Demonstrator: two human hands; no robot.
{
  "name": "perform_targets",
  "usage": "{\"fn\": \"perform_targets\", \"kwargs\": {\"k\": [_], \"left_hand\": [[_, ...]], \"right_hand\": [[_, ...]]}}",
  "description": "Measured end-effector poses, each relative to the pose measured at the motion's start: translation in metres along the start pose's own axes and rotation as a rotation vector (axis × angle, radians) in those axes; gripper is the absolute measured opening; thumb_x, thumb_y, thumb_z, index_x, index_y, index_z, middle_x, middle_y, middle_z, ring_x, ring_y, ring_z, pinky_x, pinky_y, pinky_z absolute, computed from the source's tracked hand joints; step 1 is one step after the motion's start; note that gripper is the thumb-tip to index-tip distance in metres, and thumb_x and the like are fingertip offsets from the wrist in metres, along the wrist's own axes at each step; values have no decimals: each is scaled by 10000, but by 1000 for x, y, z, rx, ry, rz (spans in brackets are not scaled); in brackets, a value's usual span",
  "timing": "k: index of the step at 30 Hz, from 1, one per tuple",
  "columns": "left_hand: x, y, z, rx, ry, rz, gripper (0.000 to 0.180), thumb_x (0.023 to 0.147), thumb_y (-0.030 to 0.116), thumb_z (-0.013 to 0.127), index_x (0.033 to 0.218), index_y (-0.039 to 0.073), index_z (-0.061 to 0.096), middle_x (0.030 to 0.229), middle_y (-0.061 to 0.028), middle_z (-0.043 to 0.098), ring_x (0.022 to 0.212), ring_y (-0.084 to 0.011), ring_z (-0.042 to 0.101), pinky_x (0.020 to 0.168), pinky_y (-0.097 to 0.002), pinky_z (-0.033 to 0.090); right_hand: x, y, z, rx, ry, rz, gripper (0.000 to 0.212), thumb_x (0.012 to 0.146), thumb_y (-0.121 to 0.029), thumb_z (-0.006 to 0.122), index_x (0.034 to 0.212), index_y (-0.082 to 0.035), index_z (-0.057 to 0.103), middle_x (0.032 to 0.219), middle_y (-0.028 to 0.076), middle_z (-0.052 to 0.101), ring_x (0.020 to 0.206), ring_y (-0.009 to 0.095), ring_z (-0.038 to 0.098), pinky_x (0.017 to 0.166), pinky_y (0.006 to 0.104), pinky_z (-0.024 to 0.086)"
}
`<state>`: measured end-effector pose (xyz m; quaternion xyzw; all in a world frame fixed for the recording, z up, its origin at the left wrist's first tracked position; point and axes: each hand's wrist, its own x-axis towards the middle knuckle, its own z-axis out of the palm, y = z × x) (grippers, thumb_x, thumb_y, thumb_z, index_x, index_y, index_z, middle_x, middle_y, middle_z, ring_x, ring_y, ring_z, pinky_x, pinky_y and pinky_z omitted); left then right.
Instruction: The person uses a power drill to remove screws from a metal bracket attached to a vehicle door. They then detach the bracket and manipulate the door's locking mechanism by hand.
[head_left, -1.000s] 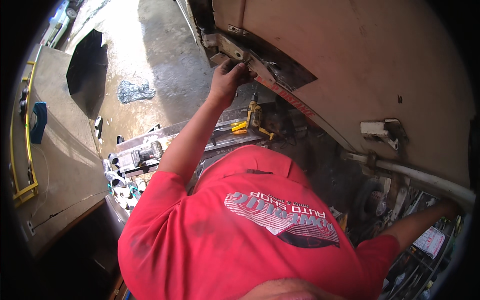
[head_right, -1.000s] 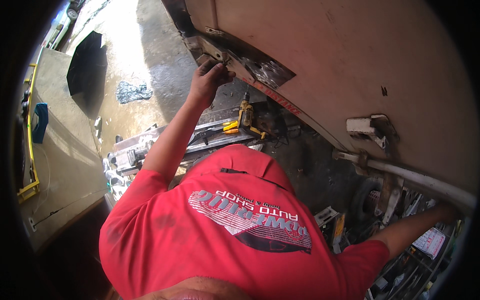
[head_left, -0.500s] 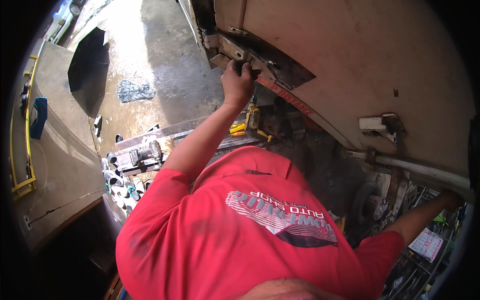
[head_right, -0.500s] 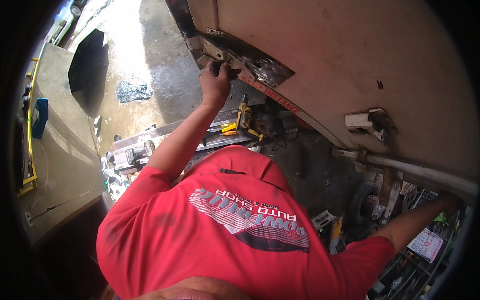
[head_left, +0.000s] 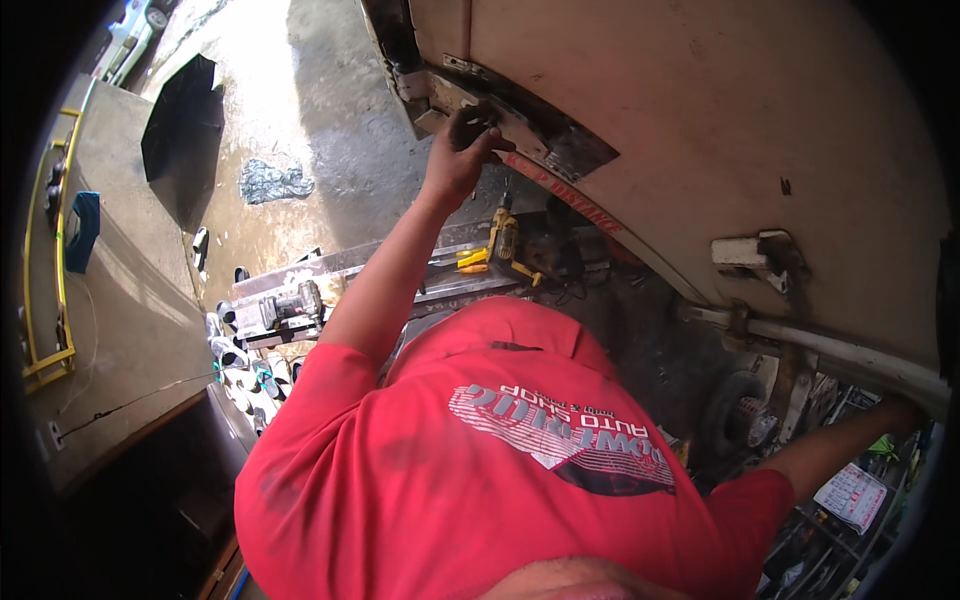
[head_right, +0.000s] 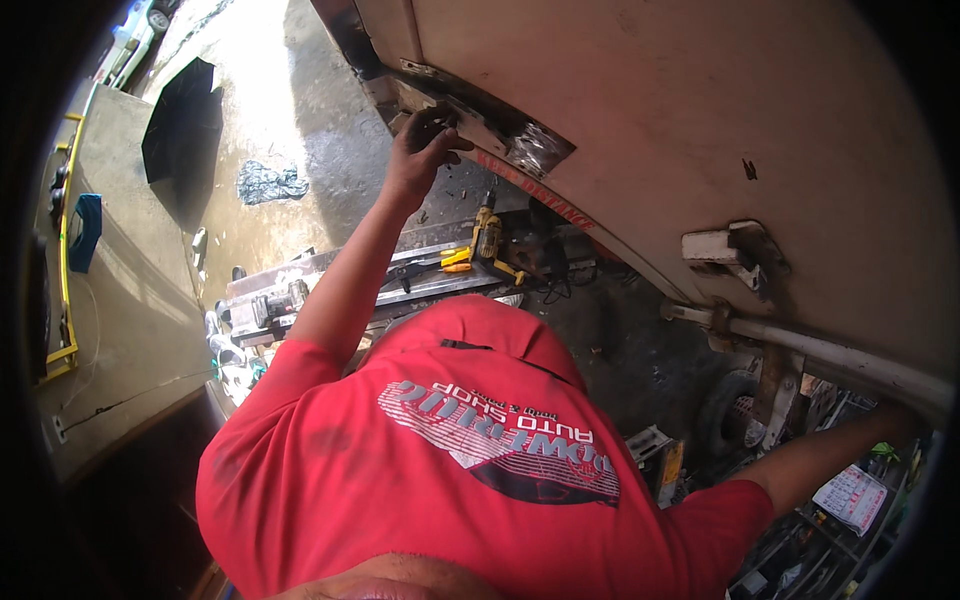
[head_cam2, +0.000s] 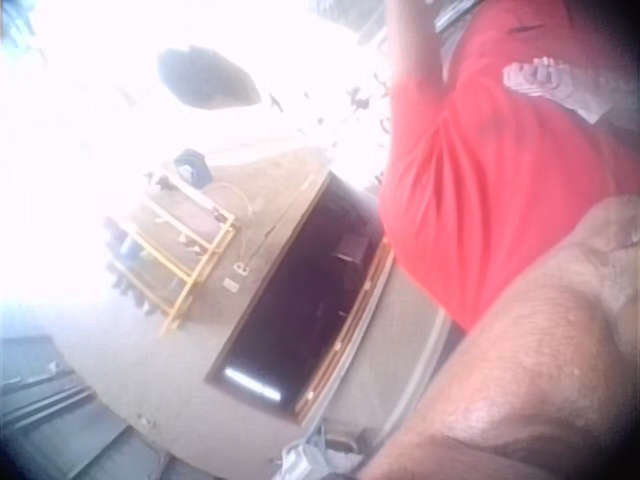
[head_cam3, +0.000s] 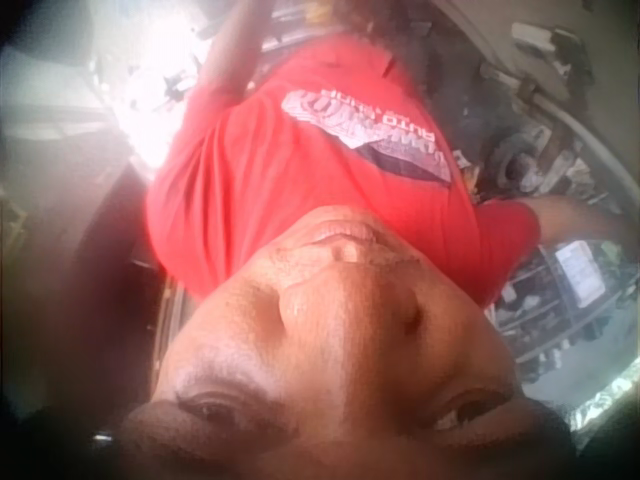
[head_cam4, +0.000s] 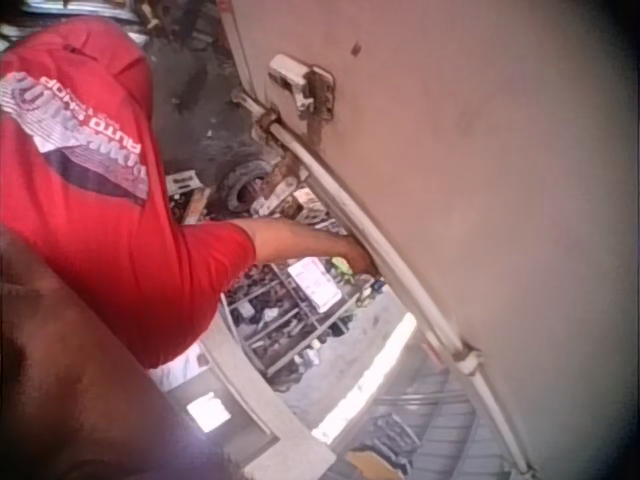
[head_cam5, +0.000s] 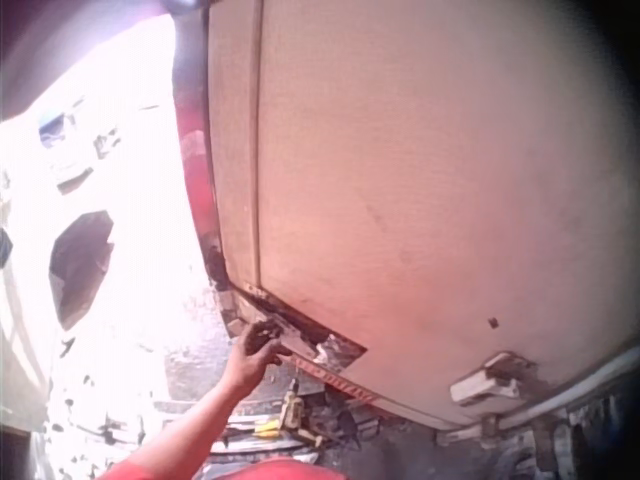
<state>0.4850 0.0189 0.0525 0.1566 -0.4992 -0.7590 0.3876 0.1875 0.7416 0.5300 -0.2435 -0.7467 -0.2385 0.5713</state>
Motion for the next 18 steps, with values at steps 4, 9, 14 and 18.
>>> {"fn": "perform_targets", "kwargs": {"k": [4, 9, 14, 18], "left_hand": [[13, -16, -26, 66, 41, -8, 329, 925, 208, 779, 1149, -5, 667, 1007, -70, 725, 785, -156, 703, 655, -273, 530], [19, -21, -20, -63, 80, -180, 309, 871, 232, 836, 1064, 33, 701, 955, -50, 723, 767, -146, 674, 673, -264, 518], [32, -24, -10, 18, 161, -252, 454, 876, 251, 831, 1231, 42, 638, 1096, -55, 701, 940, -168, 670, 765, -332, 540], [39, -38, -10, 52, 171, -173, 529, 901, 271, 805, 1332, 66, 576, 1177, -64, 673, 982, -196, 661, 817, -371, 553]], "right_hand": [[-4, -2, 14, -9, -37, 8, 813, 810, -585, 752, 1409, -77, 545, 1362, 207, 575, 1201, 365, 654, 912, 541, 580], [6, 11, 23, -44, -25, 3, 845, 787, -587, 774, 1426, -93, 523, 1364, 203, 566, 1209, 378, 646, 931, 550, 572], [-6, 5, 11, -61, -17, 14, 845, 786, -555, 788, 1435, -91, 508, 1375, 195, 562, 1214, 365, 644, 949, 534, 568], [-4, 10, 12, -118, -31, 21, 842, 791, -537, 785, 1438, -78, 505, 1380, 196, 561, 1221, 364, 640, 960, 534, 560]]}}
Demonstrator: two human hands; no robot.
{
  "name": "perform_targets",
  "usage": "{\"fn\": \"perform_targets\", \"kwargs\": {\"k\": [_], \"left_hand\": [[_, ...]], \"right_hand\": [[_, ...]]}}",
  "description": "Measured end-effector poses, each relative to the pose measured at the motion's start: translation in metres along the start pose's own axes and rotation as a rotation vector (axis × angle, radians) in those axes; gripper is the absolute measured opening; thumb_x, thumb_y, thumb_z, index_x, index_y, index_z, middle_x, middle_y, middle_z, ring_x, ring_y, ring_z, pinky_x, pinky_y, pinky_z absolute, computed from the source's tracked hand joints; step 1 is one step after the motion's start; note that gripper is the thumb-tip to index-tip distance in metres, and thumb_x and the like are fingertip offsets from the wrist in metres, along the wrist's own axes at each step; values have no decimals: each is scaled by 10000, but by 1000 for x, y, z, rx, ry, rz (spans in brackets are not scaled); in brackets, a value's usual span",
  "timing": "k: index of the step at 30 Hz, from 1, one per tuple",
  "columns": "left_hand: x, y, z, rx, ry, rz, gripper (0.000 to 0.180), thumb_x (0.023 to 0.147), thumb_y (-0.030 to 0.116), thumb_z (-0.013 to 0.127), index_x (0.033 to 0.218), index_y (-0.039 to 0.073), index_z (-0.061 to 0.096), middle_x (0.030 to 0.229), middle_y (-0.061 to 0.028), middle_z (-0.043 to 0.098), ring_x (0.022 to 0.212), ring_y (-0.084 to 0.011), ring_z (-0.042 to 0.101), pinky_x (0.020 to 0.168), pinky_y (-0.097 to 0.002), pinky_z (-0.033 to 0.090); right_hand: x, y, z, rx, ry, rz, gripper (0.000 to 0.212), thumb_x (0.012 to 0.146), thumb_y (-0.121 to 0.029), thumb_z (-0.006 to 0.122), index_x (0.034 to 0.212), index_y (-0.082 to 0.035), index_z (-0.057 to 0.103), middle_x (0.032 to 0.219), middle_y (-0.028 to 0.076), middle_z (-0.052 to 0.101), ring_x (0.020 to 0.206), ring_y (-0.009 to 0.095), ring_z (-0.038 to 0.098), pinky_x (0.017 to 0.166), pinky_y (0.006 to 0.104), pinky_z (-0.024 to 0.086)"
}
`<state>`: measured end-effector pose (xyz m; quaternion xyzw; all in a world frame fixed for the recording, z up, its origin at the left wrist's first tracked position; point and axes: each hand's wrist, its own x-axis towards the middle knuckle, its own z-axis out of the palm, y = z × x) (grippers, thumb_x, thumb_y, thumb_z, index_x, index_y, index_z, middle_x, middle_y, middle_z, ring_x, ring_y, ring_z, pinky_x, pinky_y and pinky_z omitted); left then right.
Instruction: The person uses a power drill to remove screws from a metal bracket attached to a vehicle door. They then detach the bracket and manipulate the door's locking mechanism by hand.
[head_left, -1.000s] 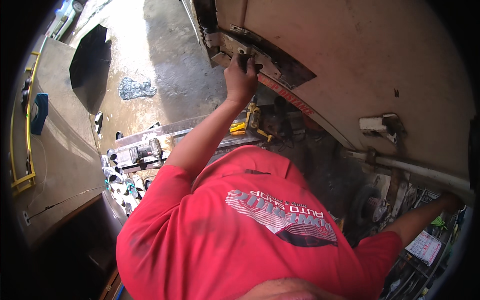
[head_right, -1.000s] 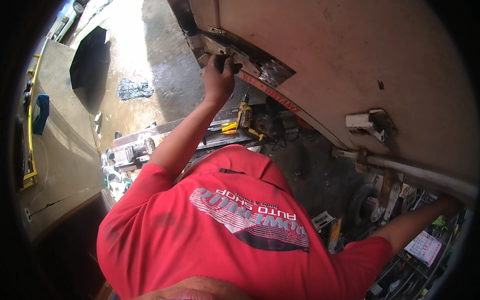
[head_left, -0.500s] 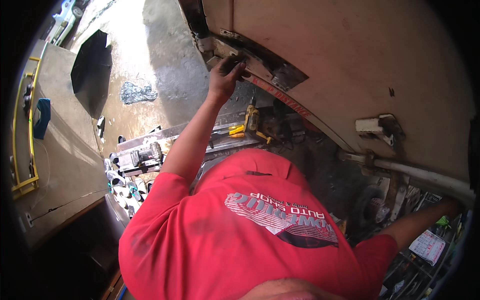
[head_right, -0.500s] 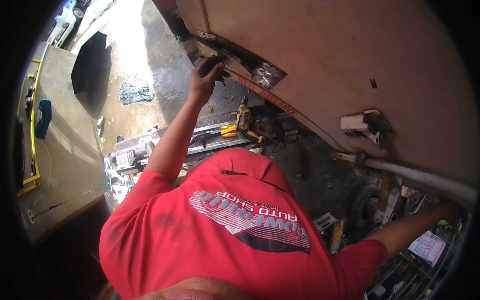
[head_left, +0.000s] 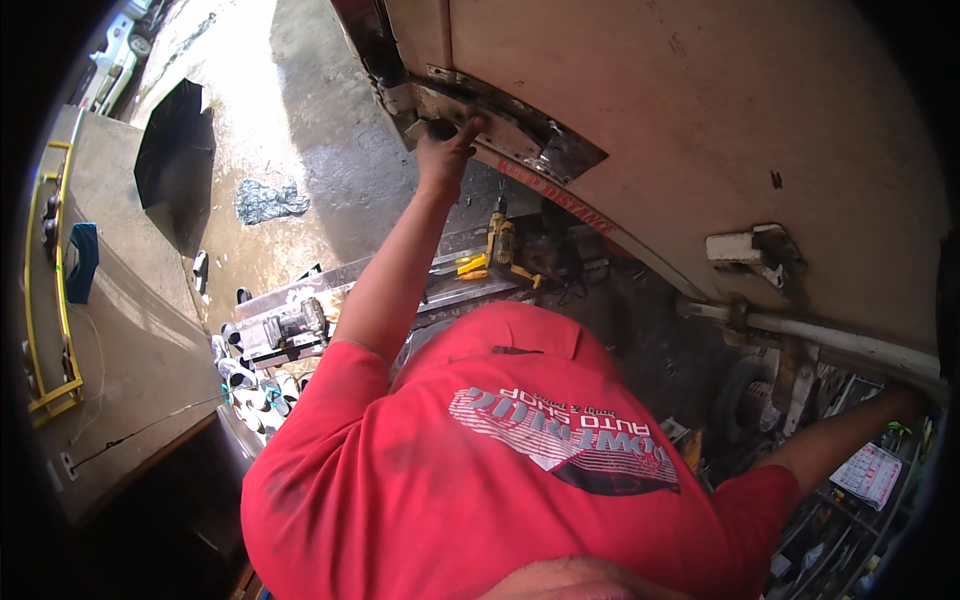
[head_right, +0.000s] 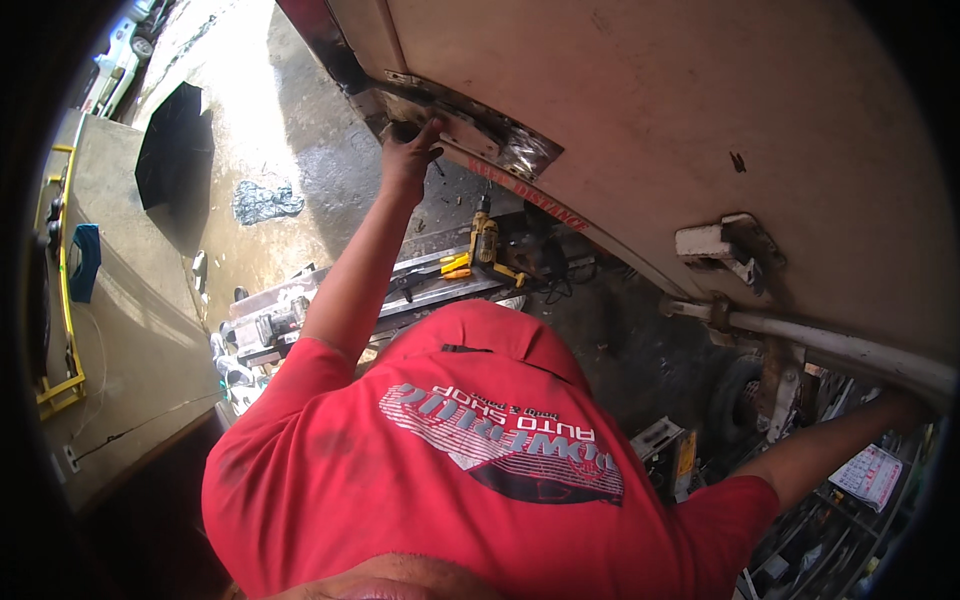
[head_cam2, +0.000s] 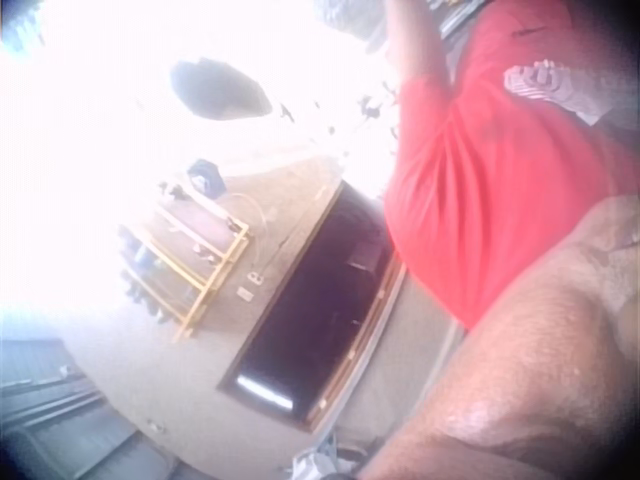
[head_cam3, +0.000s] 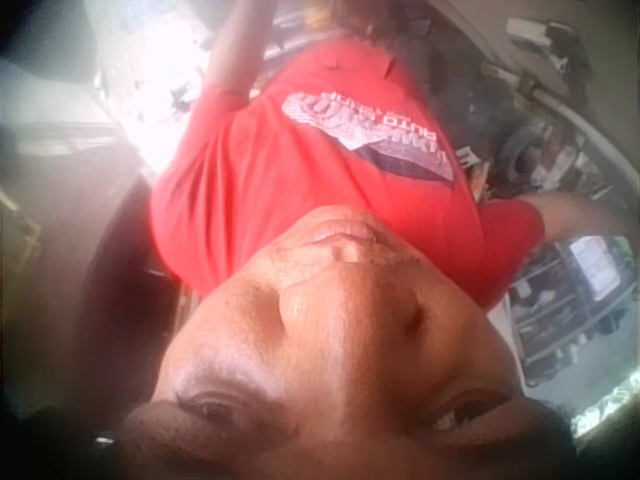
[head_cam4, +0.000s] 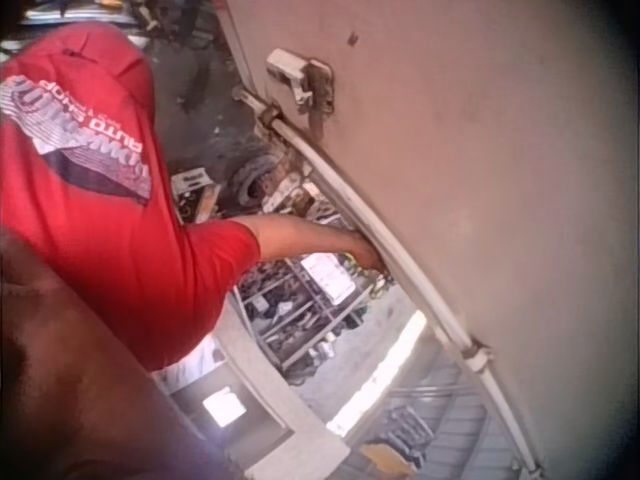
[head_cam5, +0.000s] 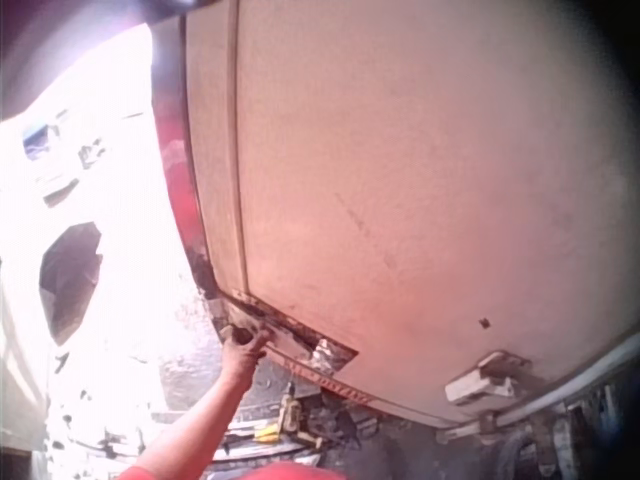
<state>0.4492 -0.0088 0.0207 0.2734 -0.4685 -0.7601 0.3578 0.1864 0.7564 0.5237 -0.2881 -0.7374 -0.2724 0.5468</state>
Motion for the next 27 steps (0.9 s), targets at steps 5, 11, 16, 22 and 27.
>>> {"fn": "perform_targets", "kwargs": {"k": [5, 11, 16, 22, 27], "left_hand": [[-10, -9, 18, -368, -49, -138, 504, 938, 267, 764, 1357, 95, 542, 1197, -66, 647, 975, -213, 661, 849, -412, 571], [-3, -7, 19, -293, -74, -85, 468, 938, 260, 766, 1319, 77, 565, 1139, -59, 657, 899, -196, 673, 764, -353, 587], [-5, -1, 10, -218, -80, -87, 450, 931, 272, 774, 1271, 48, 583, 1052, -63, 664, 846, -182, 685, 721, -336, 597], [-10, -3, 19, -305, -106, -107, 515, 927, 291, 777, 1296, 19, 541, 1102, -104, 644, 849, -223, 696, 738, -346, 604], [-5, -19, 19, -352, -167, -120, 561, 944, 305, 759, 1339, 16, 486, 1203, -141, 624, 984, -285, 691, 832, -387, 599]], "right_hand": [[2, -1, 19, -73, -33, -22, 837, 798, -515, 782, 1443, -62, 501, 1385, 197, 560, 1231, 362, 634, 975, 534, 550], [15, 10, 41, -248, -102, -59, 831, 805, -489, 777, 1447, -43, 496, 1392, 198, 559, 1242, 361, 627, 992, 533, 537], [-5, 1, 36, -187, -197, -131, 779, 815, -472, 770, 1418, -31, 550, 1457, 206, 523, 1282, 352, 600, 977, 548, 541], [-7, 14, 40, -253, -85, -229, 647, 846, -466, 738, 1332, -60, 601, 1305, 195, 593, 1176, 392, 648, 903, 575, 555], [6, 28, 59, -212, -106, -325, 438, 859, -386, 737, 1176, -84, 736, 1204, 183, 720, 1081, 380, 712, 868, 527, 583]]}}
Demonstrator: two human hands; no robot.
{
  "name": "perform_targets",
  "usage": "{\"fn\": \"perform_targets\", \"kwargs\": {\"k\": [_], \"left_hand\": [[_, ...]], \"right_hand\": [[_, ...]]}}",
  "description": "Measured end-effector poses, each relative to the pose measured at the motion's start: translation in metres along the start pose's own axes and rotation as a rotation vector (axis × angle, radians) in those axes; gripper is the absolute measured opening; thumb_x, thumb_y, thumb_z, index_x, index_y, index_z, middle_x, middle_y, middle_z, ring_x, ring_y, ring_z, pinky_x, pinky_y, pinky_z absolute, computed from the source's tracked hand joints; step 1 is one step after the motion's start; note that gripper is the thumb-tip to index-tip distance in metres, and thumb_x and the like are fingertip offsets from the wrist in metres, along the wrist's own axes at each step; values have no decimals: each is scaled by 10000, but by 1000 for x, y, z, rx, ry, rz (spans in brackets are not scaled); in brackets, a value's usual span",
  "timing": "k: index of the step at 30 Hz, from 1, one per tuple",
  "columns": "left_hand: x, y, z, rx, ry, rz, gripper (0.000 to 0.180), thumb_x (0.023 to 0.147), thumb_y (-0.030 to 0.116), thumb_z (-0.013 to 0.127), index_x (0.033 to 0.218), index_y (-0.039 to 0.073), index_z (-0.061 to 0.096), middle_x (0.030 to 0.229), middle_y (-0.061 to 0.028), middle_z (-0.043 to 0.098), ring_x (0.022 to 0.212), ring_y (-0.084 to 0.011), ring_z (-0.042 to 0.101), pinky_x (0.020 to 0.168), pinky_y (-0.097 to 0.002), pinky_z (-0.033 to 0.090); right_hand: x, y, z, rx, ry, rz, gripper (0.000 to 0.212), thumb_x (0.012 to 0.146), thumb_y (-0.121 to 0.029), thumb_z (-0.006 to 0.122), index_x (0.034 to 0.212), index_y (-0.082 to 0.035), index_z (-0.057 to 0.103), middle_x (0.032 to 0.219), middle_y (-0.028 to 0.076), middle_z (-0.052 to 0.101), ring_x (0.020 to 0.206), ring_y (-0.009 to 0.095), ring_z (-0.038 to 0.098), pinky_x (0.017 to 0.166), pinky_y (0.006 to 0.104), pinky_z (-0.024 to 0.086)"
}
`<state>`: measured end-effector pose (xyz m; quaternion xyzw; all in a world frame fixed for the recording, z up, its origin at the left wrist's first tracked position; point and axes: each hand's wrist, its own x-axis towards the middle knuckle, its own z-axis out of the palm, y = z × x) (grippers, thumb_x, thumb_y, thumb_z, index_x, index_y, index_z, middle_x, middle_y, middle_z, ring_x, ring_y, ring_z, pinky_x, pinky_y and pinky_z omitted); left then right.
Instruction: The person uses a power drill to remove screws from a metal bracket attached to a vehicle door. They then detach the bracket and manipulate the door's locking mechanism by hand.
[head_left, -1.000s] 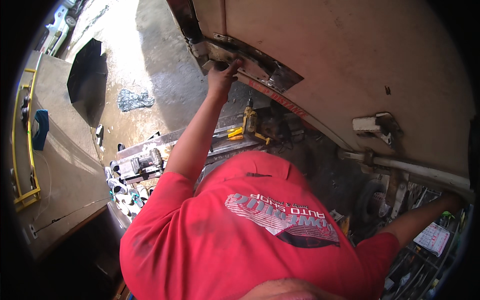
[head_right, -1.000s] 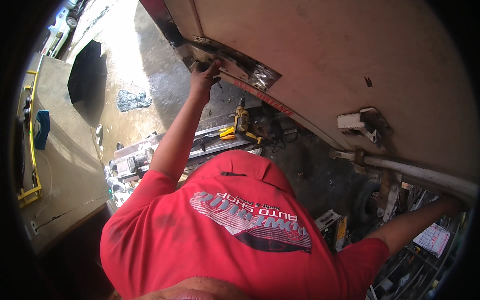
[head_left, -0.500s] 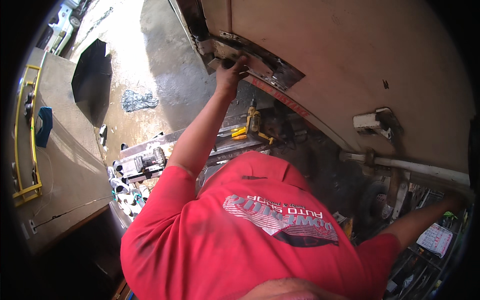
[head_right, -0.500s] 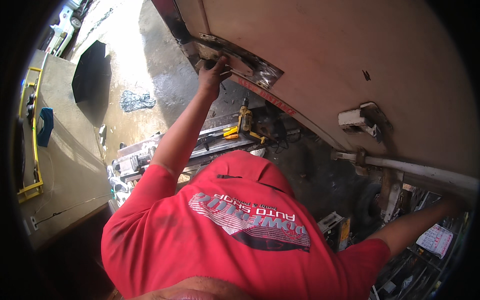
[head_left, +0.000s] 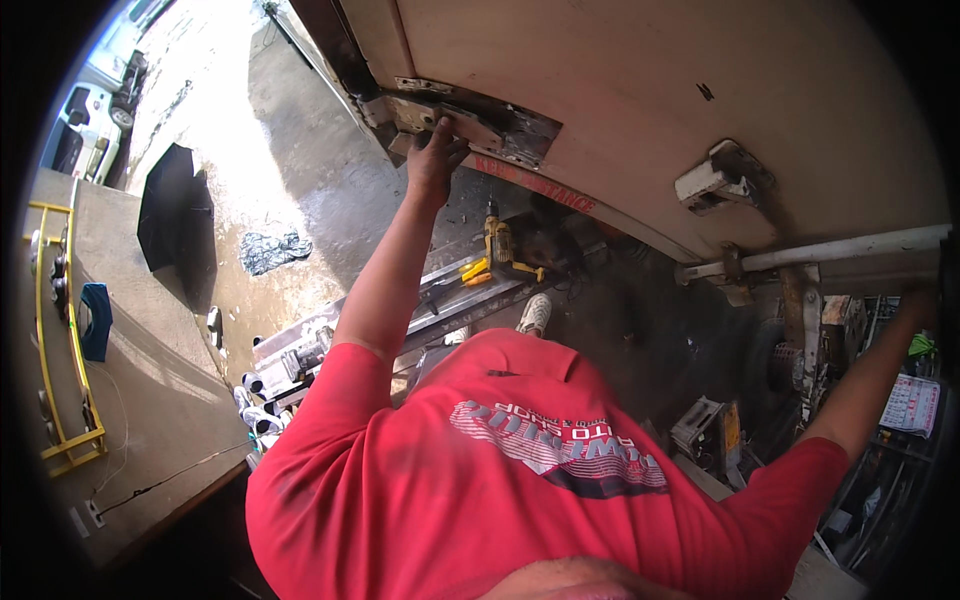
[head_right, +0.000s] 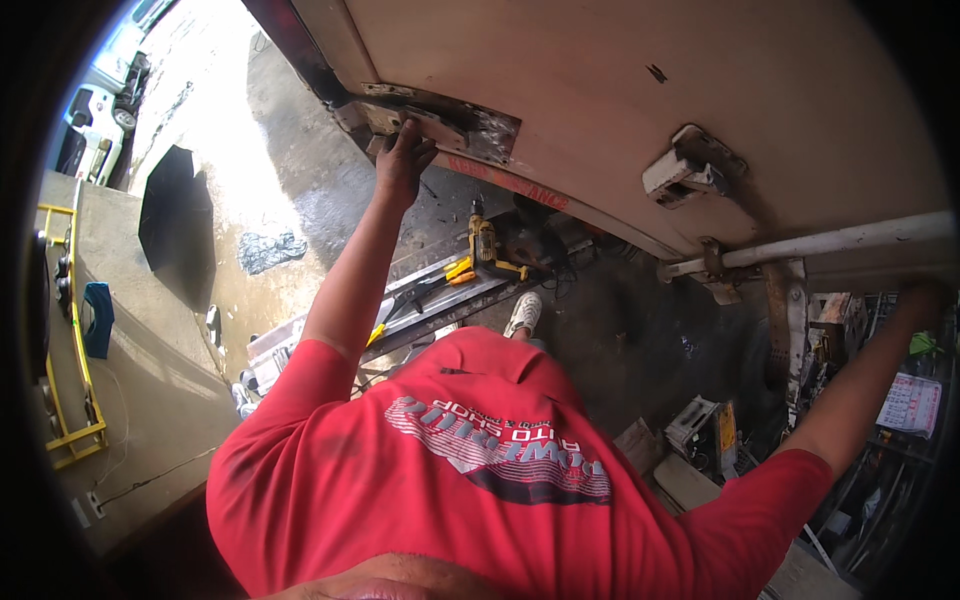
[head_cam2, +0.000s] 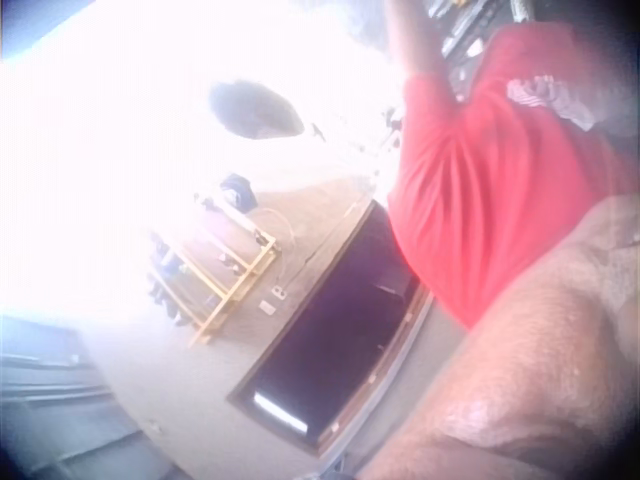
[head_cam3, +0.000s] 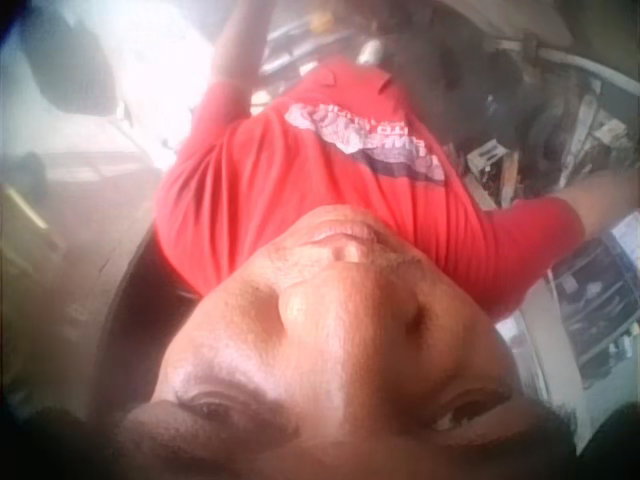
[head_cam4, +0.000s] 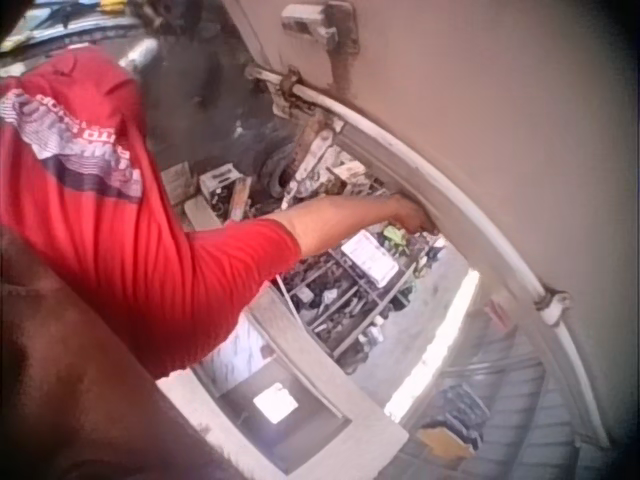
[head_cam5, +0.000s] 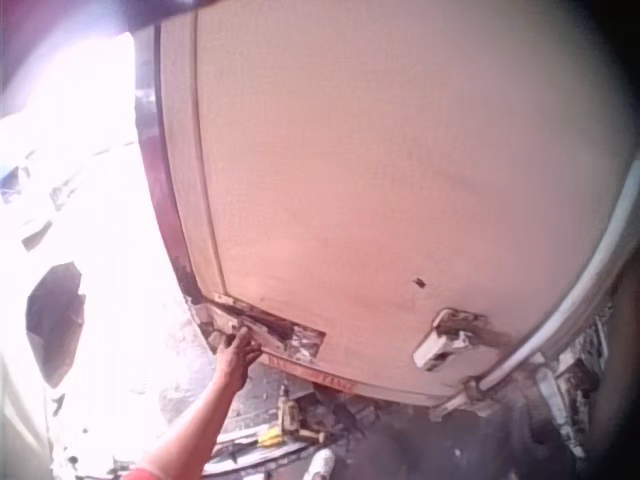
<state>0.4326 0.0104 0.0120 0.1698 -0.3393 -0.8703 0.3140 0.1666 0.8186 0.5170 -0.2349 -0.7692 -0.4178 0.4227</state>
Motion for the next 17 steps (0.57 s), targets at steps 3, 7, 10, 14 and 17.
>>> {"fn": "perform_targets", "kwargs": {"k": [3, 7, 10, 14, 17], "left_hand": [[-8, 4, -2, -24, 30, 0, 617, 940, 324, 760, 1375, 22, 444, 1284, -184, 574, 1072, -332, 667, 899, -424, 587], [-12, -3, -9, -52, 72, 43, 681, 931, 378, 758, 1404, 31, 414, 1373, -229, 510, 1137, -356, 642, 930, -434, 578], [-32, -16, -7, -60, 125, 72, 643, 941, 398, 731, 1382, 28, 444, 1365, -234, 513, 1144, -346, 636, 929, -446, 573], [-103, -55, 15, 58, 209, 24, 616, 966, 376, 689, 1401, 6, 457, 1409, -237, 478, 1170, -345, 605, 966, -453, 550], [-166, -81, 12, 240, 183, -160, 717, 973, 380, 677, 1507, 16, 368, 1547, -242, 369, 1295, -366, 550, 1039, -500, 515]], "right_hand": [[-3, 3, 20, 35, -32, -44, 405, 863, -337, 738, 1173, -76, 729, 1213, 189, 715, 1080, 373, 713, 868, 503, 586], [-13, -4, 34, 445, -98, -24, 314, 924, -333, 681, 1114, -83, 696, 1107, 134, 701, 950, 289, 680, 760, 444, 551], [-47, -15, 46, 1957, -336, 266, 263, 969, -330, 638, 1069, -89, 671, 1028, 93, 690, 852, 227, 655, 680, 400, 525], [-102, 2, 76, 2485, -529, 362, 227, 1035, -316, 567, 1013, -103, 644, 909, 36, 664, 711, 148, 600, 566, 350, 478], [-200, -2, 66, 2511, -1052, 261, 196, 1025, -290, 589, 1021, -99, 633, 852, 31, 647, 730, 132, 593, 657, 283, 477]]}}
